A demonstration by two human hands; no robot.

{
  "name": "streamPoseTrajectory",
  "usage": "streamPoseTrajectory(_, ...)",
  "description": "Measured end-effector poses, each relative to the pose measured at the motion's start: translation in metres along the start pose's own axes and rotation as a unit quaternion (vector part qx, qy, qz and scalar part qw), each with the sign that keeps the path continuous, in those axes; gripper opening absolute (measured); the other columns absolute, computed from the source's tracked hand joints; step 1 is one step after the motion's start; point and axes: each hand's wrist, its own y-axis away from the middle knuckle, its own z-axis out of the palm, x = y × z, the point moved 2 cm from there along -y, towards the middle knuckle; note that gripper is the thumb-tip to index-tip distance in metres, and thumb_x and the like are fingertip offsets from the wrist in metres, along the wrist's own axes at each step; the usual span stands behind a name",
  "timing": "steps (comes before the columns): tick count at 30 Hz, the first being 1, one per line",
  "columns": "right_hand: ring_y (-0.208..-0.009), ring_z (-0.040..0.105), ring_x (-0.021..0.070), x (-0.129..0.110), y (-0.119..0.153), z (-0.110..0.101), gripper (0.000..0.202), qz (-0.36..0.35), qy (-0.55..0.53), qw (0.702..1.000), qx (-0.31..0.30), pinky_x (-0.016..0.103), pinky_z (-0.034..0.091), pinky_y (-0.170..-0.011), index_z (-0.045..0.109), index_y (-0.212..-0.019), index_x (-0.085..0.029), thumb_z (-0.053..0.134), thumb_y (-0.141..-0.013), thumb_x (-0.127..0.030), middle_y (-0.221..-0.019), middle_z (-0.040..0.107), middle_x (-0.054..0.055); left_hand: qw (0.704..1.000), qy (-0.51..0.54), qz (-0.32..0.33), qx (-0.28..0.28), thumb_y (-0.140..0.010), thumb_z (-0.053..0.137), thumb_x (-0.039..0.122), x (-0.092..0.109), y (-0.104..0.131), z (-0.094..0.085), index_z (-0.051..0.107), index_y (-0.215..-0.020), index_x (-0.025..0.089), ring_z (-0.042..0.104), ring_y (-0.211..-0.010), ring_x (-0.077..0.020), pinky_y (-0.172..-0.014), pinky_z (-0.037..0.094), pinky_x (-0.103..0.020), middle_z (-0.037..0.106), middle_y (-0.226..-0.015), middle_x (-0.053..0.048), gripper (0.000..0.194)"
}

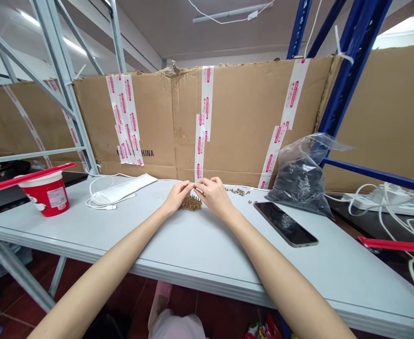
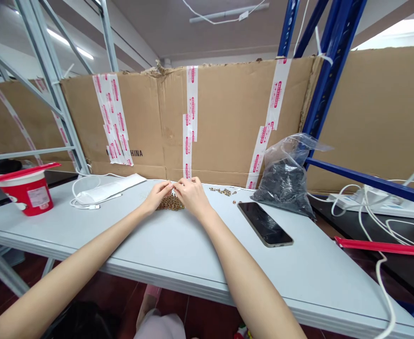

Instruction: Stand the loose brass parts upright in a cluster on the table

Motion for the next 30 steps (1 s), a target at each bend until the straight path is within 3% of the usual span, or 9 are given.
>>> streamPoseTrajectory(2, -0.074, 0.053, 0.0136, 0.003, 0.001, 0.001, 0.026, 0.001, 0.012, 1.000, -0.004, 0.030, 0.030, -0.078, 0.064, -0.091, -0.017, 0.040, -0.089, -0.026, -0.083, 0.063, 0.007, 1.000, 0.016, -0.007, -0.009, -0.086, 0.036, 0.050, 0.002, 0.001, 0.001, 0.043, -0.079, 0.019, 0.036, -0.051, -0.0093, -0.052, 0.029, -0.021, 0.037, -0.056, 0.006, 0.032)
streamPoseTrajectory(5, -0.072, 0.054, 0.0133, 0.007, 0.002, 0.002, 0.024, 0.039, -0.039, 0.998, -0.012, 0.028, 0.031, -0.074, 0.065, -0.091, -0.018, 0.043, -0.088, -0.029, -0.081, 0.064, 0.006, 0.996, -0.087, 0.027, -0.016, -0.087, 0.037, 0.045, 0.008, 0.005, -0.002, 0.044, -0.096, 0.021, 0.046, -0.060, -0.0114, -0.059, 0.035, -0.023, 0.051, -0.068, 0.003, 0.027)
streamPoseTrajectory(10, -0.068, 0.054, 0.0134, 0.007, 0.001, 0.006, 0.023, 0.103, -0.204, 0.973, -0.027, 0.026, 0.036, -0.071, 0.068, -0.087, -0.020, 0.050, -0.083, -0.033, -0.081, 0.067, 0.005, 0.952, -0.291, 0.088, -0.024, -0.092, 0.025, 0.033, 0.012, 0.009, -0.006, 0.048, -0.094, 0.022, 0.055, -0.073, -0.0140, -0.064, 0.039, -0.025, 0.058, -0.083, -0.001, 0.026)
streamPoseTrajectory(12, -0.065, 0.054, 0.0130, 0.009, 0.000, 0.008, 0.023, 0.148, -0.290, 0.945, -0.024, 0.026, 0.039, -0.069, 0.069, -0.084, -0.019, 0.053, -0.080, -0.035, -0.081, 0.067, 0.004, 0.936, -0.332, 0.114, -0.009, -0.093, 0.024, 0.032, 0.011, 0.009, -0.008, 0.047, -0.098, 0.021, 0.055, -0.074, -0.0140, -0.064, 0.039, -0.024, 0.059, -0.084, -0.002, 0.026)
streamPoseTrajectory(16, -0.056, 0.050, 0.0110, 0.012, -0.001, 0.012, 0.026, 0.225, -0.458, 0.858, -0.058, 0.026, 0.041, -0.061, 0.069, -0.079, -0.015, 0.058, -0.073, -0.037, -0.071, 0.065, 0.003, 0.896, -0.405, 0.180, -0.018, -0.093, 0.023, 0.026, 0.008, 0.010, -0.013, 0.046, -0.100, 0.019, 0.054, -0.070, -0.0138, -0.061, 0.038, -0.023, 0.056, -0.081, -0.003, 0.025)
streamPoseTrajectory(19, -0.055, 0.049, 0.0104, 0.010, -0.001, 0.013, 0.027, 0.229, -0.498, 0.833, -0.075, 0.026, 0.041, -0.059, 0.070, -0.077, -0.014, 0.060, -0.070, -0.038, -0.069, 0.064, 0.003, 0.863, -0.457, 0.210, -0.048, -0.091, 0.025, 0.022, 0.005, 0.011, -0.015, 0.047, -0.096, 0.018, 0.051, -0.064, -0.0136, -0.059, 0.037, -0.024, 0.054, -0.076, -0.002, 0.023)
streamPoseTrajectory(24, -0.056, 0.050, 0.0109, 0.005, -0.002, 0.009, 0.023, 0.184, -0.452, 0.869, -0.074, 0.025, 0.041, -0.060, 0.069, -0.077, -0.015, 0.058, -0.072, -0.034, -0.070, 0.064, 0.002, 0.857, -0.470, 0.207, -0.029, -0.091, 0.025, 0.021, 0.005, 0.013, -0.015, 0.046, -0.083, 0.018, 0.051, -0.062, -0.0147, -0.060, 0.036, -0.025, 0.055, -0.072, -0.002, 0.023)
streamPoseTrajectory(30, -0.063, 0.054, 0.0130, 0.001, -0.001, 0.005, 0.019, 0.113, -0.263, 0.957, -0.048, 0.025, 0.038, -0.067, 0.068, -0.076, -0.018, 0.052, -0.079, -0.028, -0.072, 0.065, 0.003, 0.879, -0.456, 0.129, -0.052, -0.093, 0.023, 0.028, 0.004, 0.010, -0.009, 0.045, -0.082, 0.019, 0.051, -0.056, -0.0145, -0.052, 0.030, -0.025, 0.055, -0.065, 0.000, 0.026)
